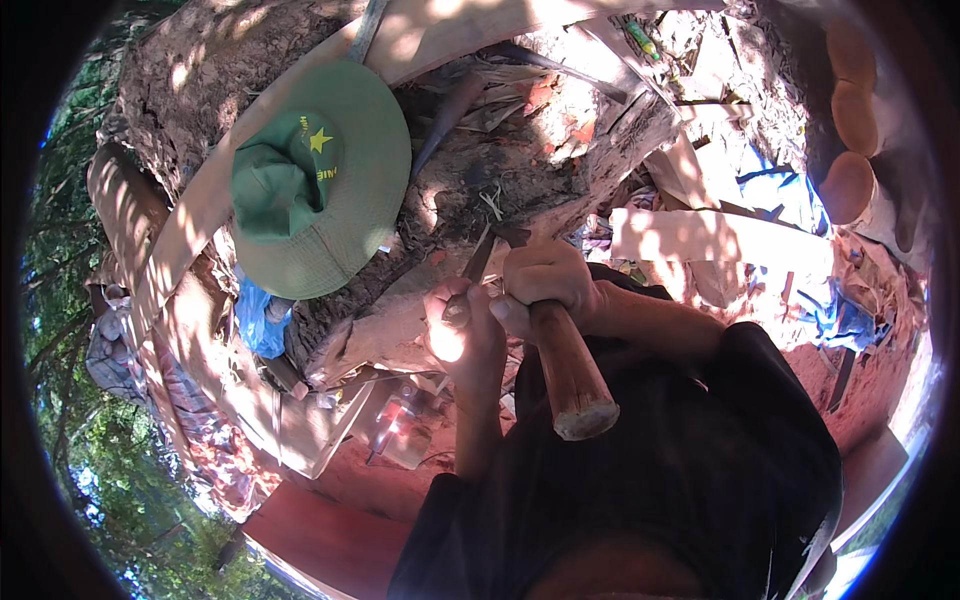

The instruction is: The person picks up a small metal blade and a wooden stick, then uses the stick to rub the blade's edge repeatedly. The person holds the blade with both hands and continues rubbing the edge against the stick while standing in a cluttered outdoor area.

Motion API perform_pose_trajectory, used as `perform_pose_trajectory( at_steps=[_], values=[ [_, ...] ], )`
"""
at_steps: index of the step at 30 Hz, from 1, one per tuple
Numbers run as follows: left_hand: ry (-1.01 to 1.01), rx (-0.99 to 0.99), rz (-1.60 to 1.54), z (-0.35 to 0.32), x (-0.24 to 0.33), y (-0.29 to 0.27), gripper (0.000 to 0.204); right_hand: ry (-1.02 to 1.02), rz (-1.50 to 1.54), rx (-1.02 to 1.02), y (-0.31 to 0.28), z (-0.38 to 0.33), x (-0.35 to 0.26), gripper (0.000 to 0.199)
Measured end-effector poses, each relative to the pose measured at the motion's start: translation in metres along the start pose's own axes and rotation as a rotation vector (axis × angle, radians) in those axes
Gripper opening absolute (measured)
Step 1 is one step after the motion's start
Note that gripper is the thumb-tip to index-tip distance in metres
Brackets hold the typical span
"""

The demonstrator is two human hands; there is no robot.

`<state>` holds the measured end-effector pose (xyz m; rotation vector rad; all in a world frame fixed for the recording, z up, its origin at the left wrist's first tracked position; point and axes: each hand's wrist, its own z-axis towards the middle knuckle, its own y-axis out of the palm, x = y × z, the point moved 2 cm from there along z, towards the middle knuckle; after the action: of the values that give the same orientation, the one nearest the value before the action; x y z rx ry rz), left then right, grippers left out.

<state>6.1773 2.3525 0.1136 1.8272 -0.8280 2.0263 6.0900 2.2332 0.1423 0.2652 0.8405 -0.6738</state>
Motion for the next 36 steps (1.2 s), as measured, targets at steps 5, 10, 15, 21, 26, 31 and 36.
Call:
perform_pose_trajectory(
  at_steps=[5, 10, 15, 21, 26, 31, 36],
  values=[
    [-0.017, 0.016, 0.030, 0.002, 0.000, -0.003, 0.010, -0.044, 0.154, 0.048, 0.003, -0.002, -0.008, 0.025],
    [-0.025, -0.026, 0.104, 0.003, 0.003, -0.004, 0.012, -0.082, 0.173, -0.005, 0.008, -0.001, -0.011, 0.027],
    [-0.151, -0.054, -0.154, 0.001, 0.005, -0.004, 0.012, -0.077, 0.159, 0.020, 0.007, -0.001, -0.010, 0.027],
    [-0.151, -0.069, -0.120, 0.006, 0.006, -0.003, 0.014, -0.004, 0.109, 0.000, 0.006, 0.001, -0.007, 0.029],
    [-0.149, -0.011, -0.265, 0.008, 0.002, -0.001, 0.011, 0.004, 0.123, 0.020, 0.005, 0.001, -0.007, 0.028],
    [-0.119, -0.049, -0.040, 0.008, 0.000, -0.002, 0.010, -0.015, 0.119, 0.030, 0.002, 0.001, -0.003, 0.028],
    [-0.041, -0.096, 0.019, 0.009, 0.007, -0.006, 0.010, -0.007, 0.075, -0.005, 0.004, 0.002, -0.001, 0.028]
  ],
)
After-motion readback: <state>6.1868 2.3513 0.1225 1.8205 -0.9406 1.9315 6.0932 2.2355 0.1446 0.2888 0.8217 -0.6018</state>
